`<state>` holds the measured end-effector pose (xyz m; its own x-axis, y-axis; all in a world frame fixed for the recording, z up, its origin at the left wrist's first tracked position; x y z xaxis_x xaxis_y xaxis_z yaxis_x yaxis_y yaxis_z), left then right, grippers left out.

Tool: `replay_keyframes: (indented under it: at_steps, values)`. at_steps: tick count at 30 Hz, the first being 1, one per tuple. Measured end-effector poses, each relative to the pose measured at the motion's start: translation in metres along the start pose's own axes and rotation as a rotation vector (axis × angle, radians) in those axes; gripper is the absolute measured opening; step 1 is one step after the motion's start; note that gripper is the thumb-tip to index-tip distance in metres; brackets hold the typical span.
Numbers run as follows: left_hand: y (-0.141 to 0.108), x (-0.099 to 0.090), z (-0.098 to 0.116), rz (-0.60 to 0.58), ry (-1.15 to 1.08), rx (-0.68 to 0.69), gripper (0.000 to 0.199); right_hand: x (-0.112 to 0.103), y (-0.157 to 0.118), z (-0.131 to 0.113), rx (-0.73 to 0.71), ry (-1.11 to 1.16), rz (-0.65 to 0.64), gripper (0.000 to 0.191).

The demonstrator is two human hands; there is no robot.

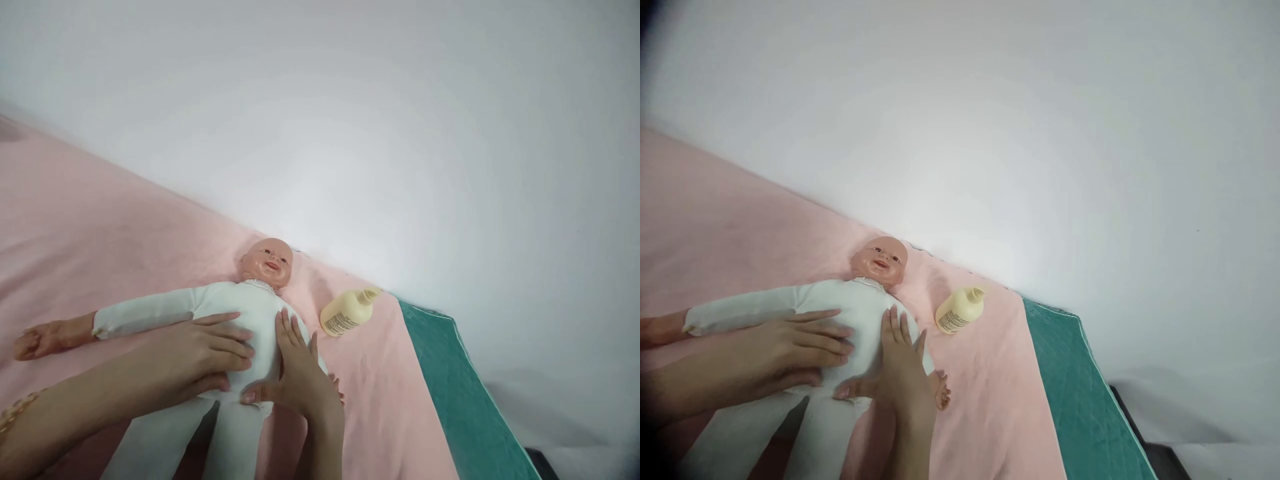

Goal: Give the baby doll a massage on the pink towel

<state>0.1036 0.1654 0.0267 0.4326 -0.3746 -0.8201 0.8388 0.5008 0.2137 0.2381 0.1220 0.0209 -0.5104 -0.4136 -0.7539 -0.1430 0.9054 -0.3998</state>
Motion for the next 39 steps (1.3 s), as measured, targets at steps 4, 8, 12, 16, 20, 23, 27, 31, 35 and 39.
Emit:
replay_keyframes:
  at_steps: [4,8,12,16,20,23,27,31,35,39]
  values:
    - [-0.002,0.015,0.003,-0.2,0.026,0.006,0.042,0.0,0.0,0.001,-0.008,0.017,0.002,0.127]
    - [0.002,0.021,-0.021,-0.109,0.073,-0.105,0.077,0.001,0.001,0.0,-0.021,0.022,0.007,0.125]
    - [0.001,0.029,-0.045,0.026,0.148,-0.128,0.113,0.001,0.002,0.0,-0.029,0.015,0.0,0.125]
    - [-0.004,0.034,-0.07,0.133,0.219,-0.19,0.138,0.001,0.003,0.0,-0.026,0.007,0.0,0.126]
    - [-0.015,0.033,-0.093,0.147,0.271,-0.208,0.146,0.0,-0.003,0.0,-0.016,-0.006,0.006,0.119]
    - [-0.024,0.025,-0.106,0.128,0.292,-0.244,0.145,-0.002,-0.012,-0.007,-0.043,-0.009,0.028,0.107]
    - [-0.031,0.012,-0.108,0.093,0.267,-0.302,0.134,0.005,-0.022,-0.051,-0.331,0.004,0.027,0.081]
    - [-0.033,0.013,-0.106,0.073,0.297,-0.334,0.127,0.024,-0.021,-0.082,-0.48,-0.072,-0.053,0.061]
    - [-0.034,0.018,-0.108,0.105,0.302,-0.319,0.128,0.027,-0.003,-0.083,-0.468,-0.103,-0.005,0.058]
    - [-0.033,0.019,-0.115,0.124,0.276,-0.365,0.123,0.016,0.018,-0.072,-0.457,-0.072,0.17,0.065]
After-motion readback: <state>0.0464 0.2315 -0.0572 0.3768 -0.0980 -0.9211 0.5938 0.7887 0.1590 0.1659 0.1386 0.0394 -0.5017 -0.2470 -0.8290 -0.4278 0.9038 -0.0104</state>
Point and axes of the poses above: each hand's wrist, its own y-axis towards the middle knuckle, its own x-axis out of the palm, z = x × y, the point moved 9 cm from there along y, towards the middle knuckle, and after that the axes turned 13 degrees about -x, right-handed, at the moved point
